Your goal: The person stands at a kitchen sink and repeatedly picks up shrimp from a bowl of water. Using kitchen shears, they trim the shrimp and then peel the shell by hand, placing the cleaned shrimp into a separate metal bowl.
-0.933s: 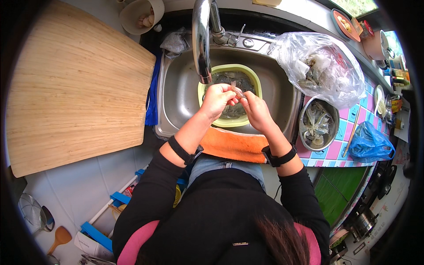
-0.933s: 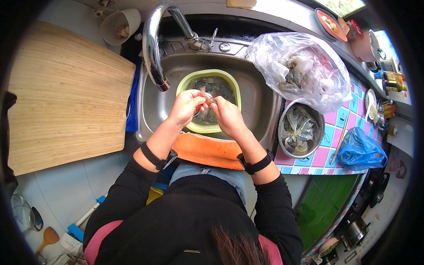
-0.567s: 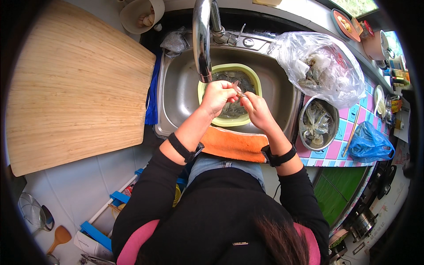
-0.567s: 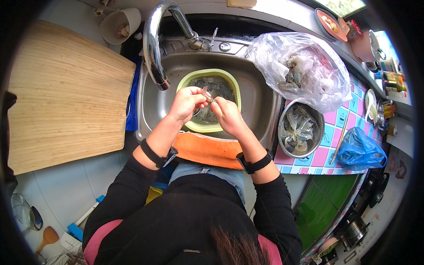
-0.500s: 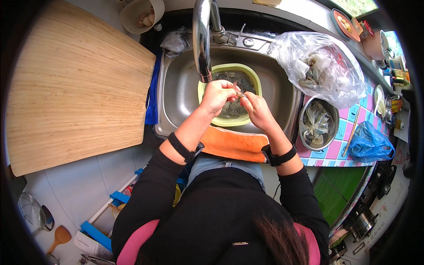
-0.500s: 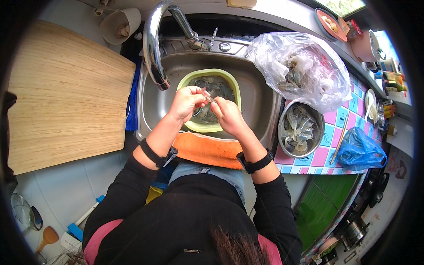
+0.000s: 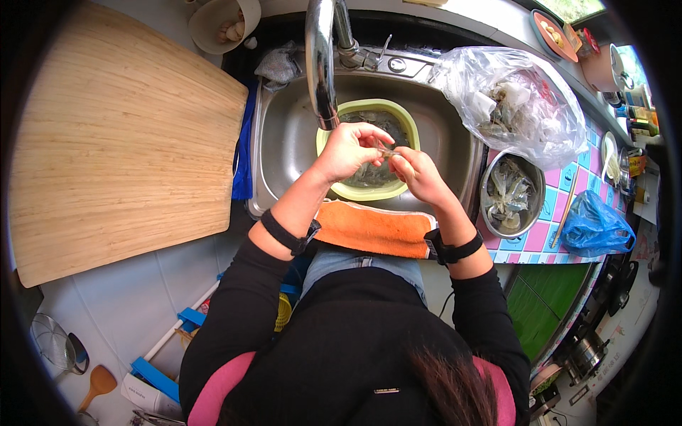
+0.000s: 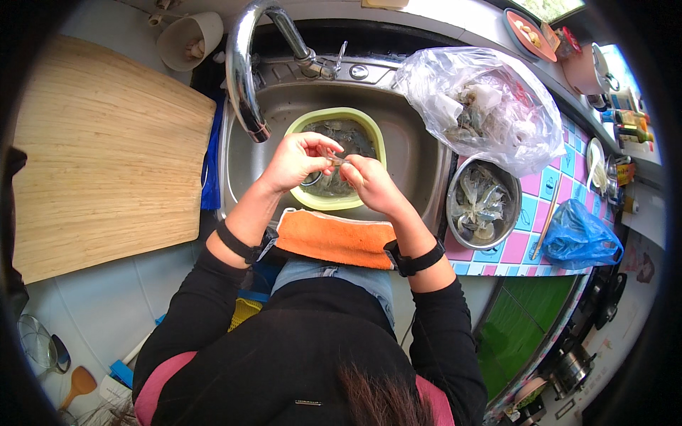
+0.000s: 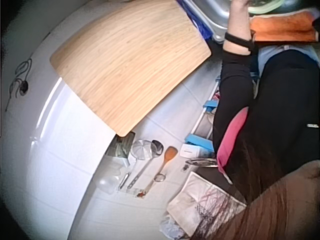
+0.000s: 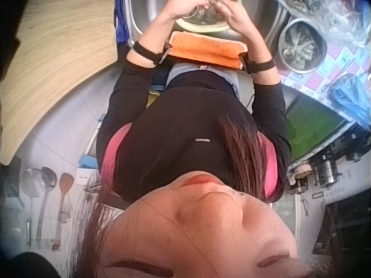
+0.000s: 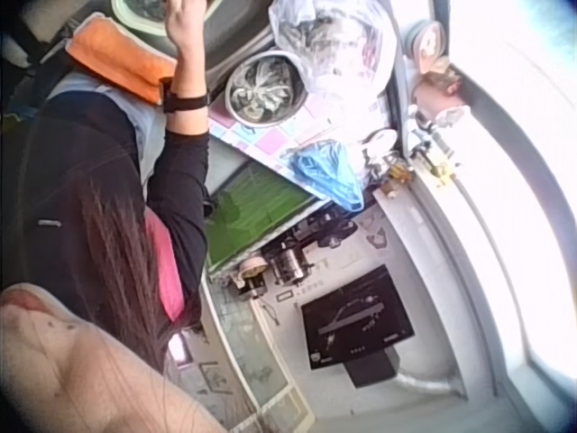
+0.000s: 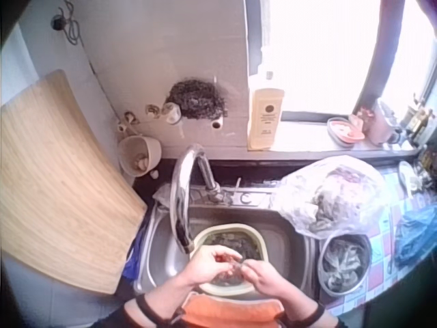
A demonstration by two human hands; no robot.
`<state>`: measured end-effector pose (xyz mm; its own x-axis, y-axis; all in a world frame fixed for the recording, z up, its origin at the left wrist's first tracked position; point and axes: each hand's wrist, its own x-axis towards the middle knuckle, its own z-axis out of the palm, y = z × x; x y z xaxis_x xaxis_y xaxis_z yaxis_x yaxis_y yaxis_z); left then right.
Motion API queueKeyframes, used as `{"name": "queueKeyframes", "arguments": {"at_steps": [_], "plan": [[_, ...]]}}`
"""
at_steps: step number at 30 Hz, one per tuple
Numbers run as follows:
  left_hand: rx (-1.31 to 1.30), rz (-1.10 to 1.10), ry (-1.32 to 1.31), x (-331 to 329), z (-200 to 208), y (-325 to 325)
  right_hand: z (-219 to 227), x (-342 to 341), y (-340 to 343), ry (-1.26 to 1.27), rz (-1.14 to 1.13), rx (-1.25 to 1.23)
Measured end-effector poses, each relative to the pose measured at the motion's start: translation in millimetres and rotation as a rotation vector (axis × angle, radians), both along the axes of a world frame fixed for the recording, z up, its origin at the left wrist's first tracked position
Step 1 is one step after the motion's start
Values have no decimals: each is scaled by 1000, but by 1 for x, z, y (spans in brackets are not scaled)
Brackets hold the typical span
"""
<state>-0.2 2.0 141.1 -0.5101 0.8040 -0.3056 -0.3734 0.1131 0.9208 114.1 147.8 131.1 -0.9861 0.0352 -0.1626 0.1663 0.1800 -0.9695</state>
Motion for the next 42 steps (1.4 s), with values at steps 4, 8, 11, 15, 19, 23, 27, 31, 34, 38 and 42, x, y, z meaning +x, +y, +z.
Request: {"name": "queueKeyframes", "arguments": {"at_steps": [4,8,11,15,19,23,27,31,34,38,42], "plan": [[-7,-16,-38,1,2,-1,0,0,1,-4,16,-13],[-25,0,-28,2,3,-1,0,1,0,-20,15,-43],[-36,5,-8,2,3,0,1,1,0,-45,13,-45],[-70,26,34,3,0,3,4,2,-2,-74,14,-47],[-98,76,58,4,-3,7,4,4,-5,-51,4,-6],[-85,75,29,3,-4,9,0,8,-7,-171,-53,-521],[-76,93,-3,2,-6,12,-7,8,-10,-114,-84,-599],[-36,145,-25,1,-11,13,-14,5,-13,-136,-123,-766],[19,170,-38,-4,-15,14,-17,5,-14,-156,-125,-776],[-32,228,-43,-10,-28,13,-30,7,-15,-163,-146,-744],[-298,220,213,-22,-66,10,-62,0,-4,-269,-205,-330]]}}
